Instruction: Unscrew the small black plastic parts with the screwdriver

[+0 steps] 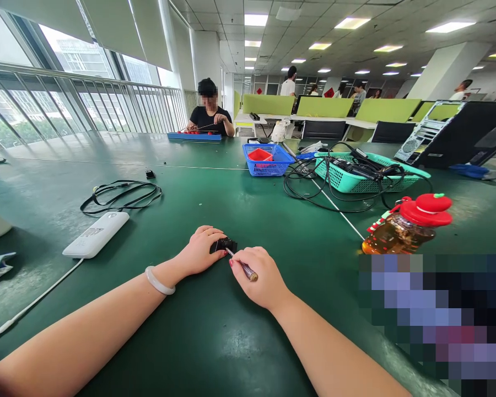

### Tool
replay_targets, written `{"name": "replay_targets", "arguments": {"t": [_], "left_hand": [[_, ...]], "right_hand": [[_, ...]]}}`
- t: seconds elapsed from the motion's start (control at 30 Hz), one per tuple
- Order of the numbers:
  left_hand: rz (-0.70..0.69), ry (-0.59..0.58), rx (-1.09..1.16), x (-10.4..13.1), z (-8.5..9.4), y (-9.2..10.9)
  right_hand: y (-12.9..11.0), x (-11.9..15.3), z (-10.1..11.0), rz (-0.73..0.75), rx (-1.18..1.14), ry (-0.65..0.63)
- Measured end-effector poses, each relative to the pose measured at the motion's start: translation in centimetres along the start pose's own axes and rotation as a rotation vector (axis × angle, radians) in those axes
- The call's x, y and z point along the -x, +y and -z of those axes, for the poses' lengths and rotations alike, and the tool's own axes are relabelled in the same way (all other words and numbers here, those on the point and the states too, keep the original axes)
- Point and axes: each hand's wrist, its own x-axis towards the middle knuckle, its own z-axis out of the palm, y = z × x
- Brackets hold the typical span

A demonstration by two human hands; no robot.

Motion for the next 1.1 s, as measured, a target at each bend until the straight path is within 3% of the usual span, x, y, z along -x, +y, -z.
{"name": "replay_targets", "arguments": {"t": [0.23,0.5,0.8,1.1], "left_hand": [[0.001,-0.008,-0.007,0.03,0.06,-0.02],[0.007,-0.005,0.007,0.0,0.02,-0.03],[0.006,-0.006,-0.004,-0.02,0.05,-0.02],[-0.006,-0.006,-0.021,0.09,0.22,0.07]], "right_hand": [[0.34,0.03,0.05,-0.083,-0.118,0.047],[0.16,0.07,0.18,-0.023,-0.028,0.091],[0.08,0.15,0.15,-0.036,-0.102,0.101],[0.69,0.03,0.08,-0.296,-0.352,0.115]]}}
